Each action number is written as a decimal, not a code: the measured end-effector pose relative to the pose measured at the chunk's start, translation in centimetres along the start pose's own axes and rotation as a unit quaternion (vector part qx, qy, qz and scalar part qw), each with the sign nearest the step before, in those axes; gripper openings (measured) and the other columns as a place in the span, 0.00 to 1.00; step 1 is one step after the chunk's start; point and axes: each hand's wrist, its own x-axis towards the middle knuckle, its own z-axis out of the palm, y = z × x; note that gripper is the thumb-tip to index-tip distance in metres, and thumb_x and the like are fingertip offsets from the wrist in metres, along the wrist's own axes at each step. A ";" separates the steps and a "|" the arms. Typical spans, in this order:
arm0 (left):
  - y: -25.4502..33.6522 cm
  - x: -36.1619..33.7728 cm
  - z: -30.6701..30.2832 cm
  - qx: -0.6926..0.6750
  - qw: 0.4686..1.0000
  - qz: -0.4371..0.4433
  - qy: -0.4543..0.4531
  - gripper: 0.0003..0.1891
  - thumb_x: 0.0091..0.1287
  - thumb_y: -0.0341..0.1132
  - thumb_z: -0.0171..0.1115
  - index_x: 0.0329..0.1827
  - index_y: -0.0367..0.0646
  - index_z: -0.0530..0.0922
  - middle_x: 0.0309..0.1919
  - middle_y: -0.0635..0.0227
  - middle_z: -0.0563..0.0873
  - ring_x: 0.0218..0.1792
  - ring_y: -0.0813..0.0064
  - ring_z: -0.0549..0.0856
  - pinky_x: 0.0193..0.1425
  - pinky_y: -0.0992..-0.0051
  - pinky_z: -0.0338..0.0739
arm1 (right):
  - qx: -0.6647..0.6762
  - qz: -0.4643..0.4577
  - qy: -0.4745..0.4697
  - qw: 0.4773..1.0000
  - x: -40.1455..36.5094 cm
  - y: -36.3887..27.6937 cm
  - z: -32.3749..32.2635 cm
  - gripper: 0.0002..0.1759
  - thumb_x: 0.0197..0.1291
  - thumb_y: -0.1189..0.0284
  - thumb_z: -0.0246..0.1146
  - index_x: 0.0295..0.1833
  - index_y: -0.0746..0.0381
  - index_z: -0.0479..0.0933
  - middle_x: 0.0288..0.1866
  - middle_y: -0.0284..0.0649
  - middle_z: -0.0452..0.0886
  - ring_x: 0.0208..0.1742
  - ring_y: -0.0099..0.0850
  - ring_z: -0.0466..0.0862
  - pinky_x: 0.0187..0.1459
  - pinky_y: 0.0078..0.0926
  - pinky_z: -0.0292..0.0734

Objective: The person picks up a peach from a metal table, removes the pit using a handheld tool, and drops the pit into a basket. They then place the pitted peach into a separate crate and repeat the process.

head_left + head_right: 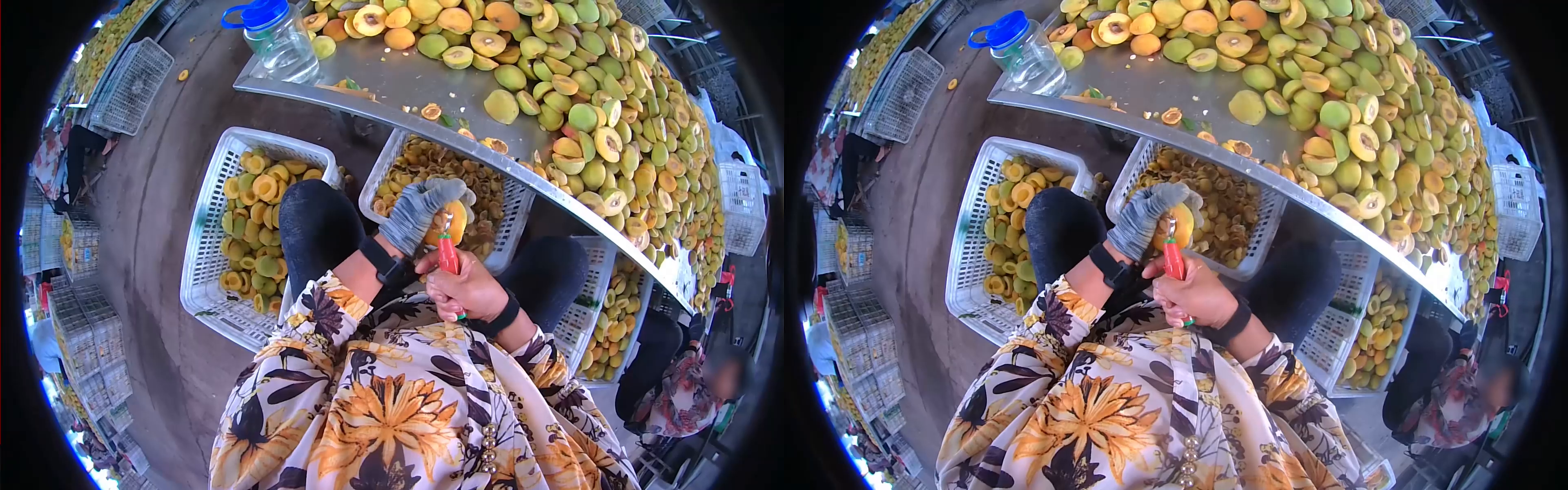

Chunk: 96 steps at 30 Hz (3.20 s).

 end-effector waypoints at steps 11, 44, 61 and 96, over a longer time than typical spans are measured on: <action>-0.2 0.3 0.6 -0.050 0.996 0.000 0.074 0.12 0.58 0.38 0.65 0.37 0.37 0.81 0.31 0.64 0.85 0.28 0.78 0.82 0.34 0.79 0.78 | -0.134 -0.045 0.093 0.985 1.0 0.8 0.4 0.09 0.55 0.80 0.50 0.43 0.66 0.65 0.17 0.32 0.65 0.10 0.18 0.61 0.12 0.21 0.60; -0.8 0.7 -1.3 -0.146 0.985 -0.019 0.091 0.23 0.62 0.52 0.57 0.35 0.36 0.78 0.27 0.58 0.84 0.24 0.65 0.84 0.23 0.70 0.80 | -0.222 -0.052 0.012 0.974 2.2 -0.7 0.8 0.07 0.54 0.78 0.54 0.39 0.66 0.68 0.19 0.35 0.71 0.12 0.21 0.69 0.13 0.20 0.66; -0.1 4.2 -0.1 0.081 0.968 0.076 0.225 0.26 0.61 0.59 0.55 0.35 0.39 0.81 0.32 0.70 0.83 0.31 0.76 0.79 0.39 0.79 0.74 | -0.071 -0.303 0.324 0.894 2.2 -1.2 -3.3 0.11 0.58 0.77 0.59 0.43 0.65 0.64 0.16 0.33 0.68 0.10 0.20 0.68 0.11 0.18 0.64; 2.2 3.8 -2.3 0.468 0.847 0.198 0.158 0.16 0.64 0.43 0.59 0.44 0.38 0.79 0.31 0.67 0.83 0.26 0.83 0.79 0.27 0.85 0.72 | -0.123 -0.187 0.139 0.965 1.7 0.4 1.5 0.23 0.48 0.74 0.69 0.48 0.69 0.69 0.21 0.30 0.72 0.13 0.17 0.69 0.14 0.16 0.64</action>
